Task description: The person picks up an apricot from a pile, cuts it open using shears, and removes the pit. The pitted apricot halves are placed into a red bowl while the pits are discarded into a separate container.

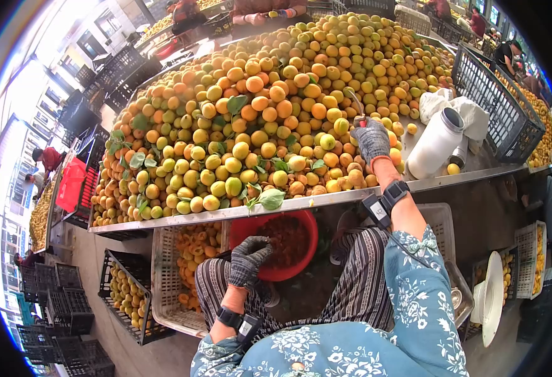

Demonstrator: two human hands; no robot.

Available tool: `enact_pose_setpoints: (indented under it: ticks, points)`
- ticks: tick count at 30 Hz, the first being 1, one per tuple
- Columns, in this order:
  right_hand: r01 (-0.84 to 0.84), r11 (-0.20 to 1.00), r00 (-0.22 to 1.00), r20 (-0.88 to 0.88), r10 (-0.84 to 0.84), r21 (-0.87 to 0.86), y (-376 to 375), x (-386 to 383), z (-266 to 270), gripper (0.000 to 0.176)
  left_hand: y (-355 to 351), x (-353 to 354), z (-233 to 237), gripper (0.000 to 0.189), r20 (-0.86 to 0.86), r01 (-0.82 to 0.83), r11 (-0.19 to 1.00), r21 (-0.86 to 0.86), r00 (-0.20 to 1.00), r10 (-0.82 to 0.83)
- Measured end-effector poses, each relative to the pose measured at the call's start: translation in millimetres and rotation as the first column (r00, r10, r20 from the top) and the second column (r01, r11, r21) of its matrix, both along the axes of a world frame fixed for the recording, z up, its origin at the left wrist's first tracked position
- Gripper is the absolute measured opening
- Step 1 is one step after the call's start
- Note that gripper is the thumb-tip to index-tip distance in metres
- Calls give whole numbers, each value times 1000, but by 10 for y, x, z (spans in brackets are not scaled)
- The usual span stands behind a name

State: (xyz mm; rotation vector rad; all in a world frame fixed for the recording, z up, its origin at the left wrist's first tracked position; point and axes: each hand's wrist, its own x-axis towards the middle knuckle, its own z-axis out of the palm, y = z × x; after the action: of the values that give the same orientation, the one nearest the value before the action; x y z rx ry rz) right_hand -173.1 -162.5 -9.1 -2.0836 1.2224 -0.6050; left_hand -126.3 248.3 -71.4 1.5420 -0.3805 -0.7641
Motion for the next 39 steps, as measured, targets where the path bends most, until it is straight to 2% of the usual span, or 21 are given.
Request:
enact_pose_setpoints:
  ticks: [3, 7, 9, 13, 15, 17, 18, 19, 20, 21, 23, 25, 26, 27, 29, 30, 31, 32, 33, 37, 39]
  points:
    - [-11, 1000, 996, -84, 12, 15, -80, 209, 53, 40, 4, 95, -198, 23, -39, -45, 999, 10, 998, 45]
    - [-66, 994, 971, -236, 43, -90, -100, 456, 90, 45, -102, 111, -300, 22, 109, 32, 993, 113, 993, -44]
    - [-138, 986, 911, -403, 90, -92, -95, 570, 74, 44, -122, 115, -372, 21, 236, 78, 971, 227, 963, -133]
    - [-140, 986, 914, -394, 94, -90, 13, 601, 144, 44, -167, 145, -403, 19, 182, 73, 981, 180, 978, -105]
    - [-118, 993, 988, -104, 118, 9, 310, 433, 385, 42, -186, 184, -336, 19, 111, 79, 988, 129, 989, -93]
    - [-278, 960, 932, 249, 263, 27, 517, 349, 223, 41, -211, 170, -205, 19, 35, 81, 993, 89, 996, -84]
    - [-460, 867, 837, 421, 350, 193, 709, 276, 205, 40, -243, 161, -101, 20, -208, 51, 997, -52, 976, -61]
    - [-638, 706, 707, 597, 379, 308, 945, 208, 217, 38, -268, 162, 5, 20, -437, -17, 984, -180, 897, -64]
    - [-719, 632, 643, 624, 445, 289, 1224, 104, 270, 38, -275, 163, 93, 27, -526, -12, 958, -285, 838, -145]
    - [-792, 549, 569, 649, 506, 267, 1485, 9, 304, 38, -295, 160, 207, 27, -523, -21, 959, -282, 841, -135]
    - [-804, 577, 583, 382, 717, 144, 1843, -106, 254, 39, -326, 106, 381, 34, -633, 85, 859, -504, 641, -435]
    - [-802, 586, 596, 231, 769, 118, 2101, -222, 321, 39, -304, 26, 287, 38, -608, 41, 864, -502, 693, -387]
    - [-798, 601, 598, 168, 784, 36, 2158, -245, 267, 37, -298, 10, 224, 41, -579, 14, 865, -502, 738, -348]
    - [-805, 592, 588, 170, 791, 34, 2207, -274, 211, 37, -287, -8, 217, 45, -549, -14, 865, -502, 778, -306]
    - [-728, 685, 657, 298, 693, 11, 2290, -333, 135, 36, -255, 14, 231, 45, -614, -74, 869, -490, 737, -283]
    - [-669, 743, 729, 211, 651, 18, 2338, -387, 206, 37, -234, 59, 149, 45, -514, -38, 867, -497, 818, -258]
    - [-618, 786, 777, 176, 605, 29, 2381, -438, 279, 38, -198, 94, 109, 46, -408, -6, 869, -495, 885, -226]
    - [-582, 811, 809, 141, 570, 62, 2384, -469, 243, 38, -137, 136, 60, 48, -415, -25, 850, -526, 880, -231]
    - [-548, 831, 836, 103, 540, 97, 2386, -505, 187, 38, -118, 190, 37, 50, -330, -5, 838, -546, 920, -209]
    - [-627, 768, 777, 172, 605, 128, 2507, -636, -4, 26, -34, 251, 107, 58, -386, -62, 759, -648, 886, -257]
    - [-572, 648, 820, 346, 455, 503, 2609, -707, 79, 20, -24, 278, 103, 58, -417, -94, 751, -654, 873, -254]
